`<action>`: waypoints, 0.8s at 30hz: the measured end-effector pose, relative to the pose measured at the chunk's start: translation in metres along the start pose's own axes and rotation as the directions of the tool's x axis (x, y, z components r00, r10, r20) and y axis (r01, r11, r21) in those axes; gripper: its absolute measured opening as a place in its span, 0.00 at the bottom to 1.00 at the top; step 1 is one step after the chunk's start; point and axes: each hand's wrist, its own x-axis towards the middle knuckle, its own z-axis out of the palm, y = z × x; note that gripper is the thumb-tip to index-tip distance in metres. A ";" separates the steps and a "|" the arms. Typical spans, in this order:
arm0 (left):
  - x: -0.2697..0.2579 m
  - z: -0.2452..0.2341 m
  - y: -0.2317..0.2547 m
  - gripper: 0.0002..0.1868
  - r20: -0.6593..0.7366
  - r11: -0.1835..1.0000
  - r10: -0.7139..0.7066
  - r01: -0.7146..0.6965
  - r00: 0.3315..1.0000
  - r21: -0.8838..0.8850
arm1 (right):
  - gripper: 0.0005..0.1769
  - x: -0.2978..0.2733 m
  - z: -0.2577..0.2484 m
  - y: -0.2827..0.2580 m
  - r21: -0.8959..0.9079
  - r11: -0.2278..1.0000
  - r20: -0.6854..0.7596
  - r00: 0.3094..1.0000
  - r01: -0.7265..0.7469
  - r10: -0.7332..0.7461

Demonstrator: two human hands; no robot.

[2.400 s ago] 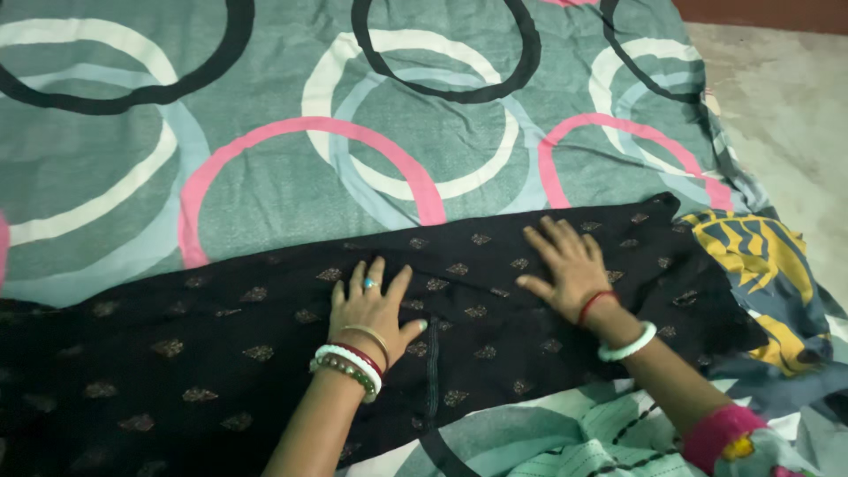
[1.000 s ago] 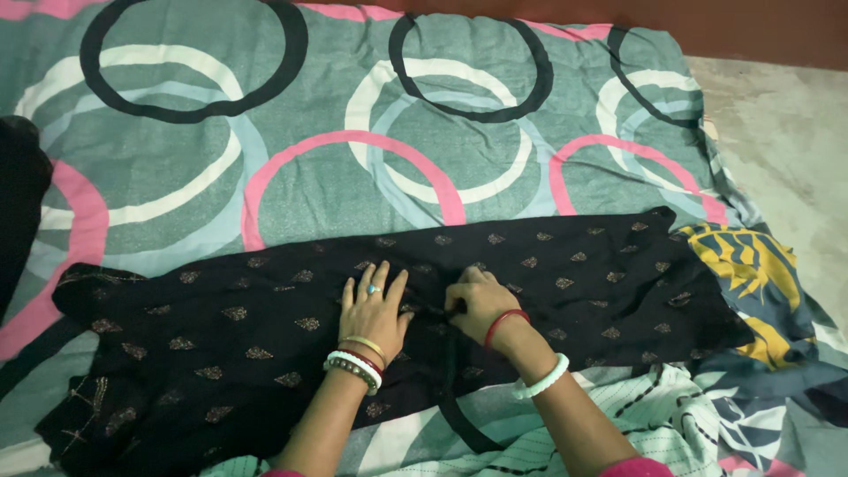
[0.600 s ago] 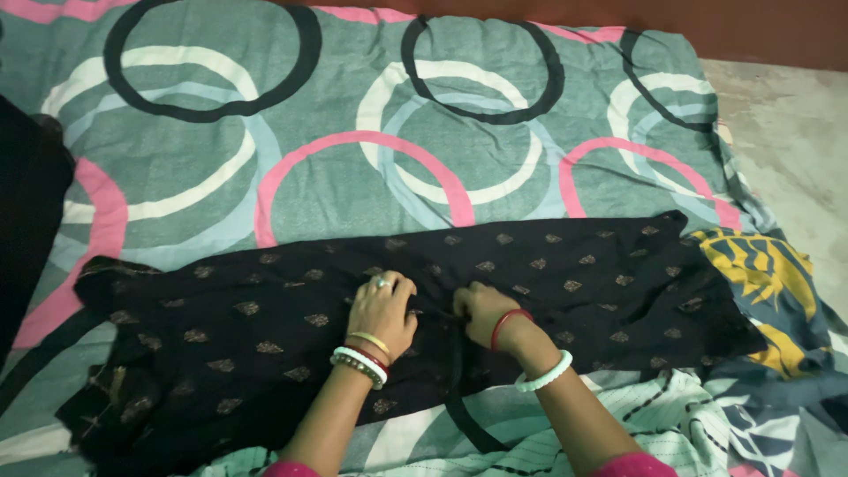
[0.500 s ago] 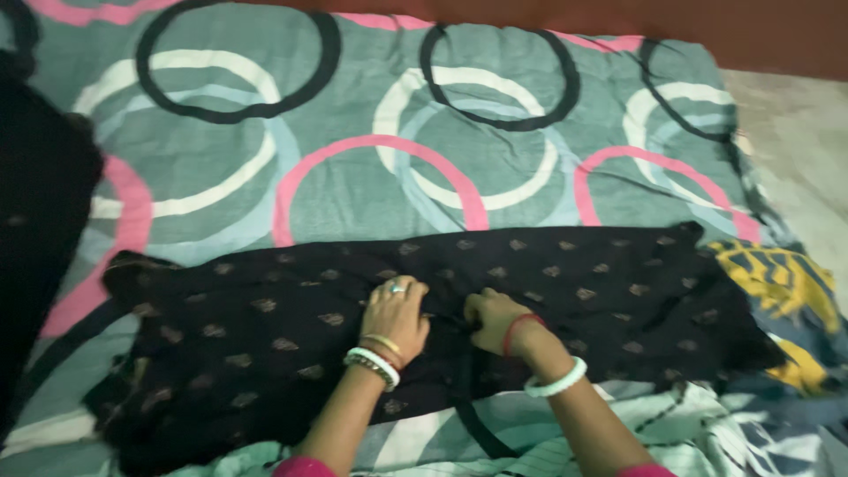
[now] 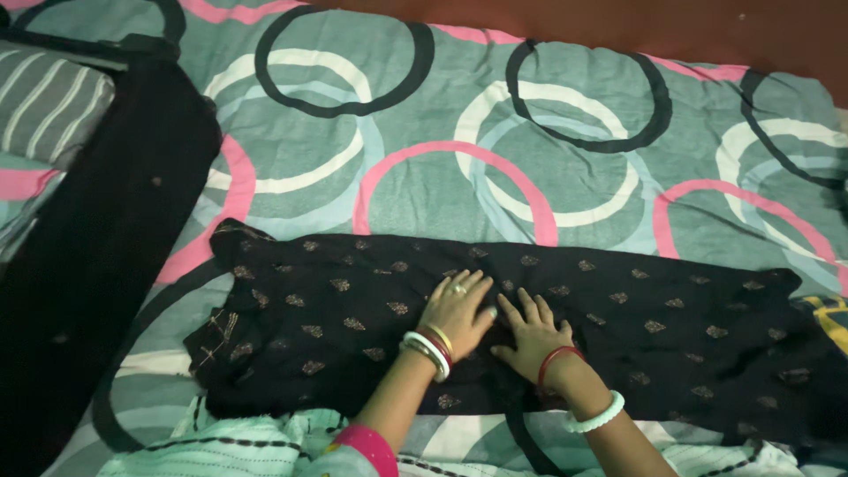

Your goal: The person folds a black patterned garment on a bed by smoothing it out and bringing the sides and bottom together into a compact rectangle.

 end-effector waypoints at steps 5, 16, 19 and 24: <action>0.025 -0.092 -0.047 0.14 -0.097 0.890 -0.451 0.456 0.887 0.027 | 0.53 -0.003 -0.004 0.001 0.039 0.999 -0.035 0.999 0.015 -0.013; 0.009 -0.192 -0.190 0.19 0.119 0.678 -0.676 0.551 0.727 0.486 | 0.57 -0.012 -0.022 -0.005 0.103 0.995 0.000 1.000 -0.011 0.011; 0.007 -0.188 -0.197 0.15 0.035 0.763 -0.596 0.552 0.802 0.336 | 0.57 -0.010 -0.020 -0.004 0.101 0.995 0.003 1.000 -0.010 0.010; 0.002 -0.186 -0.200 0.11 -0.031 0.762 -0.539 0.502 0.842 0.410 | 0.58 -0.007 -0.019 -0.002 0.093 0.996 0.011 1.000 -0.002 0.001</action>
